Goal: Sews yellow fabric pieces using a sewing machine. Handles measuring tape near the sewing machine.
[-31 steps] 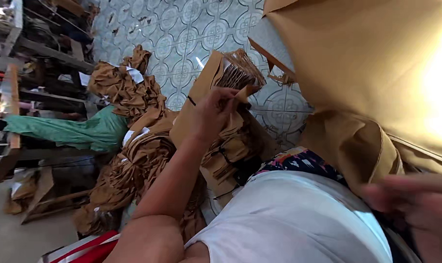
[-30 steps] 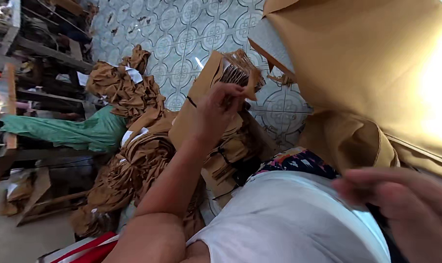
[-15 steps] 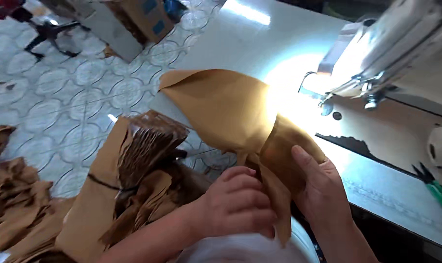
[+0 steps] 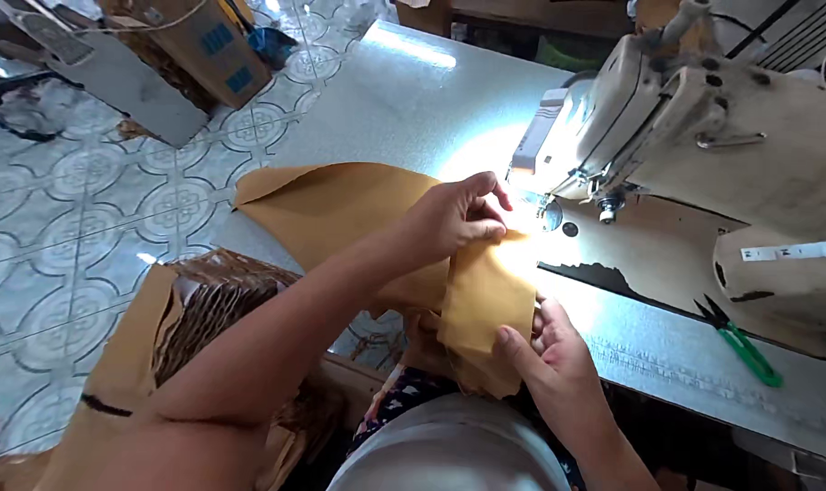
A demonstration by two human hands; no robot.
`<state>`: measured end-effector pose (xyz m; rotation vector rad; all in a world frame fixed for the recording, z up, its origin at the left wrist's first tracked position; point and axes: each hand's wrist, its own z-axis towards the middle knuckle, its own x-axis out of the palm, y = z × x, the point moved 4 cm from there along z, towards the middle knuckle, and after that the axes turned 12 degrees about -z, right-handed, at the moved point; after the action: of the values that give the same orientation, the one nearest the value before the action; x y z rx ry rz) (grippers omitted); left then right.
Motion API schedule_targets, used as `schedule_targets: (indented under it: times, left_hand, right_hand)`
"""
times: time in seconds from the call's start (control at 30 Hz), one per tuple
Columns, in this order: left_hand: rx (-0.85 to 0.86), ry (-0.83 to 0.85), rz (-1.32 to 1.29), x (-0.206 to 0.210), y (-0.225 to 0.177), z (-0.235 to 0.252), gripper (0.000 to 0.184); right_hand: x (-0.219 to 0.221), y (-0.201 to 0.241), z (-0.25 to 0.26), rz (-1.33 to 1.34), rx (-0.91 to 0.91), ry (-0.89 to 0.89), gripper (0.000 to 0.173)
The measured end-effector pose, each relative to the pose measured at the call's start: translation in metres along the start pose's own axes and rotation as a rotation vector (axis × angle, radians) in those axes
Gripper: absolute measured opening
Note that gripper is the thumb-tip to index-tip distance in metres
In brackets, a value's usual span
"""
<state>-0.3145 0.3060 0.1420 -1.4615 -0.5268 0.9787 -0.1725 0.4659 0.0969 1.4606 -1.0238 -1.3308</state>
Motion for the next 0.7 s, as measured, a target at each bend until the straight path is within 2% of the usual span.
schedule_targets:
  times: [0.07, 0.1, 0.2, 0.3, 0.4, 0.5, 0.63, 0.67, 0.7]
  left_hand:
    - [-0.009, 0.038, 0.158, -0.004, 0.007, 0.020, 0.008]
    - [-0.019, 0.053, 0.220, -0.003, 0.010, 0.031, 0.005]
    - [0.048, 0.122, 0.360, 0.002, 0.018, 0.056, 0.014]
    - [0.141, 0.215, 0.416, 0.007, 0.031, 0.073, 0.015]
    - [0.104, 0.314, 0.336, 0.008, 0.047, 0.080, 0.016]
    - [0.077, 0.296, 0.258, 0.006, 0.054, 0.080, 0.017]
    - [0.184, 0.209, 0.120, -0.004, 0.050, 0.068, 0.010]
    - [0.164, 0.186, 0.080, -0.009, 0.040, 0.059, 0.007]
    - [0.110, 0.168, 0.056, -0.016, 0.026, 0.048, 0.006]
  right_hand:
    - [-0.001, -0.004, 0.006, -0.097, -0.010, -0.089, 0.073]
    - [-0.002, -0.006, 0.010, -0.180, -0.029, -0.127, 0.074]
    - [-0.005, -0.010, 0.025, -0.375, -0.079, -0.160, 0.051]
    - [-0.009, -0.021, 0.040, -0.455, -0.022, -0.133, 0.037]
    - [-0.010, -0.033, 0.045, -0.433, 0.055, -0.120, 0.035]
    - [-0.011, -0.036, 0.044, -0.382, 0.087, -0.139, 0.037]
    - [-0.012, -0.033, 0.036, -0.478, 0.081, -0.166, 0.068]
    - [-0.013, -0.030, 0.033, -0.560, 0.058, -0.177, 0.068]
    - [-0.014, -0.026, 0.029, -0.645, 0.025, -0.188, 0.057]
